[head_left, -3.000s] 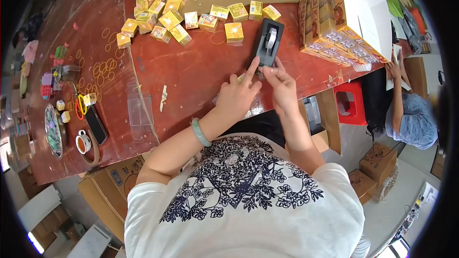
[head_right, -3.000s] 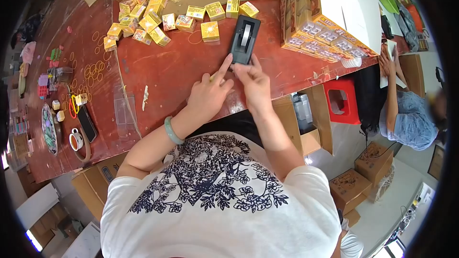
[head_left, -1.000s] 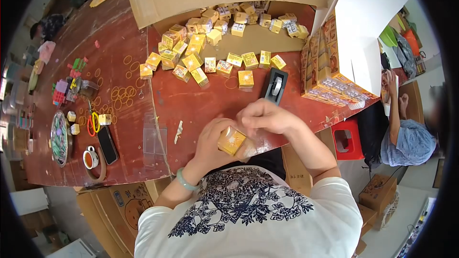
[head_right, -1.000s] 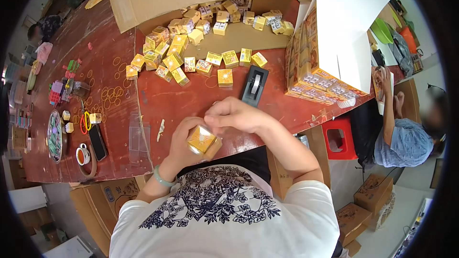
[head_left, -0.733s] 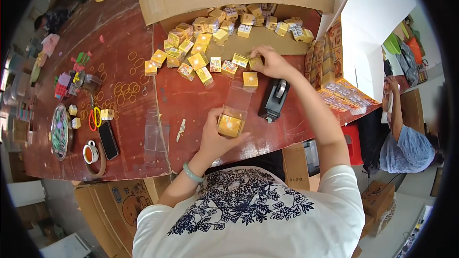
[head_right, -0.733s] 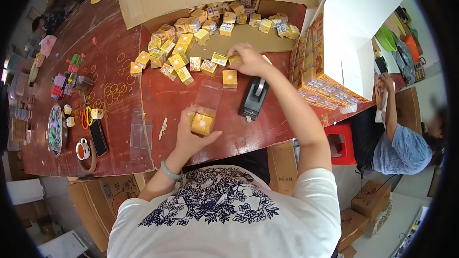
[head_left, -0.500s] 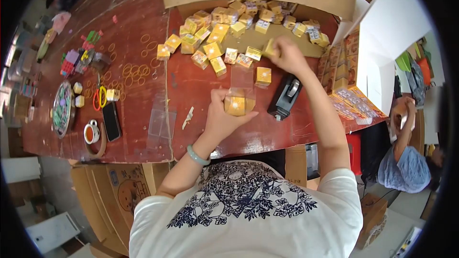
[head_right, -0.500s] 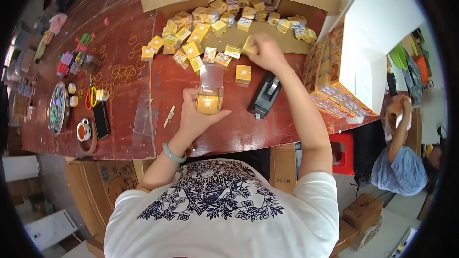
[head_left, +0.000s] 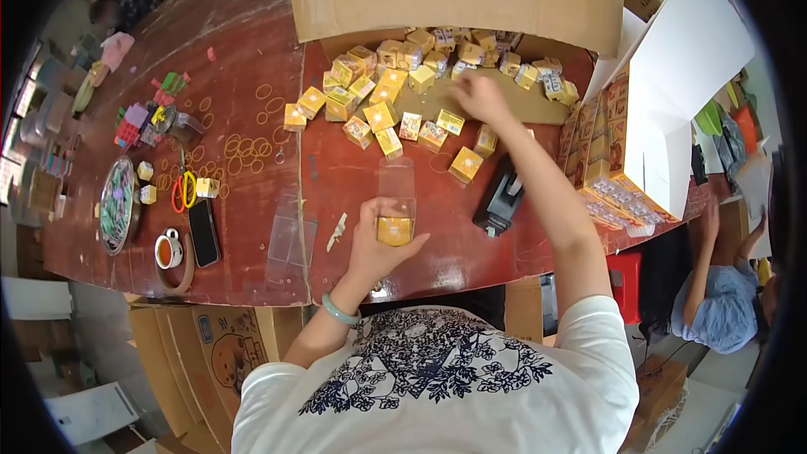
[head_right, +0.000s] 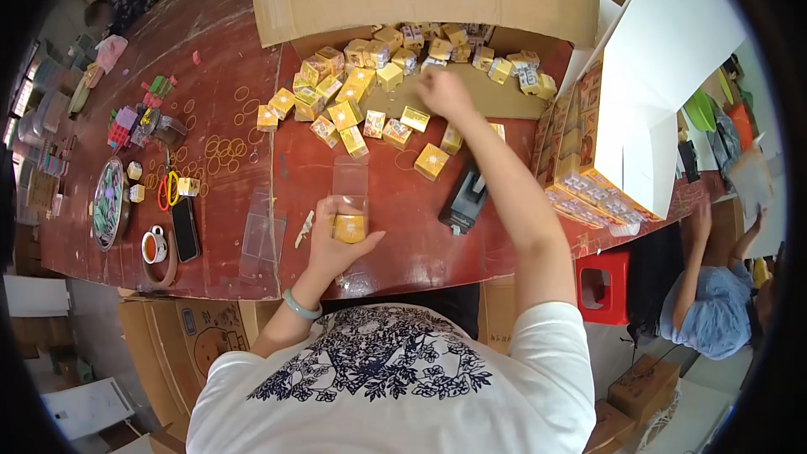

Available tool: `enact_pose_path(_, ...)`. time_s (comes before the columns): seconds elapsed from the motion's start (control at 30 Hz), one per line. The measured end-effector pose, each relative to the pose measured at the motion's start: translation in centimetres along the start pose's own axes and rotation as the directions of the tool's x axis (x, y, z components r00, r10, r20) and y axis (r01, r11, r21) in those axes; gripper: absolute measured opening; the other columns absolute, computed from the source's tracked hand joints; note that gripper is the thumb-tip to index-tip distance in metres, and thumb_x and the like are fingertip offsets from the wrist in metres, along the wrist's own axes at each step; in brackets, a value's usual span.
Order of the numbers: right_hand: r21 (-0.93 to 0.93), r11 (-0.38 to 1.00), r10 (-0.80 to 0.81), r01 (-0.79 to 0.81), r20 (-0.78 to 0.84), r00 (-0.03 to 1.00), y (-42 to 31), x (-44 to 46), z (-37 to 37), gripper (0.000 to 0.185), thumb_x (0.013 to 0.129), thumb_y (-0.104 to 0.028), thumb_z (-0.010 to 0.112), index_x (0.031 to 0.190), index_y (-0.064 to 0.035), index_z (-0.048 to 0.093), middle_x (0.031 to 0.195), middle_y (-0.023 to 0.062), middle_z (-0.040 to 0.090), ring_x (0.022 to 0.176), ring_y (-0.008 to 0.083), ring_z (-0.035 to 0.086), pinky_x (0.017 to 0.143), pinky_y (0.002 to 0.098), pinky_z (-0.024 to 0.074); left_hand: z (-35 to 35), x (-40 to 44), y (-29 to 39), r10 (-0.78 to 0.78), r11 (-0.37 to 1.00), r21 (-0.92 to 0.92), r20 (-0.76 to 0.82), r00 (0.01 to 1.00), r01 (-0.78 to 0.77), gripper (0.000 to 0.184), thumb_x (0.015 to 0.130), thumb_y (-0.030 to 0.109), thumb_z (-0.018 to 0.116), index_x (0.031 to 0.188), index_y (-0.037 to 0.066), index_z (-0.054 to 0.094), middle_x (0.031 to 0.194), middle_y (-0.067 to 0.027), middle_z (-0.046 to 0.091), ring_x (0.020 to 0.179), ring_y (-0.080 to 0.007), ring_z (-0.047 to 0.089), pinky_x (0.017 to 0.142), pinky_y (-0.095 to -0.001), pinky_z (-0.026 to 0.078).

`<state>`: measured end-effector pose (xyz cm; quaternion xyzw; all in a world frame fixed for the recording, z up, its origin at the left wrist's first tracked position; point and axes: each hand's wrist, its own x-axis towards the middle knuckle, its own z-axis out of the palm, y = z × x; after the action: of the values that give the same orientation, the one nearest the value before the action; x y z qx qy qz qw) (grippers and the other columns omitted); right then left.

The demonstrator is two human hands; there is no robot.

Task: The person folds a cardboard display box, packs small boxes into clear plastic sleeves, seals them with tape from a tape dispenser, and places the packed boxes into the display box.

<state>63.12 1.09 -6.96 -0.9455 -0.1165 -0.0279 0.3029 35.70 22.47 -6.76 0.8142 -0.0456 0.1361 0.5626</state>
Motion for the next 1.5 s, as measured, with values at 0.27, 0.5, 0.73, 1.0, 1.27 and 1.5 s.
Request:
enact_pose_path(0.27,0.099,0.993,-0.061,0.066,-0.059,0.996,-3.2,5.5,7.6,0.034,0.080,-0.008,0.076,0.109,-0.0069,0.059,0.113,0.0117,0.058,0.093,0.0228,0.060,0.082,0.0327,0.0508,-2.3,0.9,-0.7,-0.096,0.994,0.050,-0.048,0.994,0.099,0.067,0.066,0.019,0.089,0.116,0.005,0.047,0.101,-0.0065,0.065,0.086,-0.0204,0.066,0.078,-0.0315,0.053)
enact_pose_path(0.5,0.954,0.299,-0.202,-0.032,0.096,0.975,-8.1,-5.0,-1.0,0.047,0.084,0.010,0.067,0.125,-0.0038,0.051,0.122,0.0100,0.056,0.109,0.0171,0.055,0.095,0.0288,0.0471,-2.8,4.6,-1.4,-0.057,0.993,0.099,-0.124,0.991,0.069,0.070,0.065,0.022,0.090,0.119,0.005,0.047,0.104,-0.0064,0.065,0.088,-0.0220,0.067,0.078,-0.0325,0.054)
enact_pose_path(0.73,0.940,0.269,-0.276,0.211,-0.135,0.952,-13.8,-11.7,-5.0,0.046,0.084,0.008,0.069,0.125,-0.0030,0.052,0.122,0.0098,0.057,0.108,0.0165,0.055,0.093,0.0275,0.0475,-0.3,5.5,0.5,0.109,0.980,0.184,-0.146,0.983,-0.082,0.080,0.065,0.019,0.091,0.125,0.003,0.040,0.105,-0.0112,0.066,0.091,-0.0218,0.068,0.078,-0.0313,0.055)
enact_pose_path(1.0,0.613,0.561,-0.507,0.556,-0.276,0.816,-15.6,-13.4,-6.6,0.043,0.078,0.009,0.072,0.118,-0.0031,0.061,0.119,0.0090,0.058,0.107,0.0182,0.054,0.088,0.0256,0.0468,-1.0,4.8,4.4,0.020,0.995,0.095,-0.167,0.986,-0.004,0.084,0.066,0.014,0.089,0.130,0.002,0.035,0.109,-0.0157,0.064,0.094,-0.0234,0.067,0.078,-0.0316,0.055)
enact_pose_path(1.27,0.569,0.696,-0.524,0.438,-0.013,0.852,-15.9,-15.1,-7.7,0.030,0.080,-0.002,0.072,0.110,-0.0069,0.070,0.122,0.0078,0.056,0.112,0.0202,0.050,0.094,0.0271,0.0412,-1.6,4.5,5.9,0.068,0.998,0.018,-0.131,0.989,-0.066,0.086,0.066,0.008,0.086,0.133,0.003,0.032,0.115,-0.0180,0.061,0.097,-0.0254,0.066,0.081,-0.0321,0.055)
enact_pose_path(1.5,0.348,0.718,-0.545,0.603,-0.256,0.798,-14.3,-15.4,-5.7,0.021,0.092,-0.013,0.063,0.110,-0.0056,0.069,0.129,0.0082,0.051,0.115,0.0209,0.048,0.099,0.0307,0.0379,0.6,4.5,4.0,0.218,0.964,-0.105,-0.210,0.953,-0.244,0.090,0.065,0.004,0.085,0.136,0.005,0.030,0.122,-0.0181,0.055,0.102,-0.0249,0.063,0.084,-0.0323,0.054)
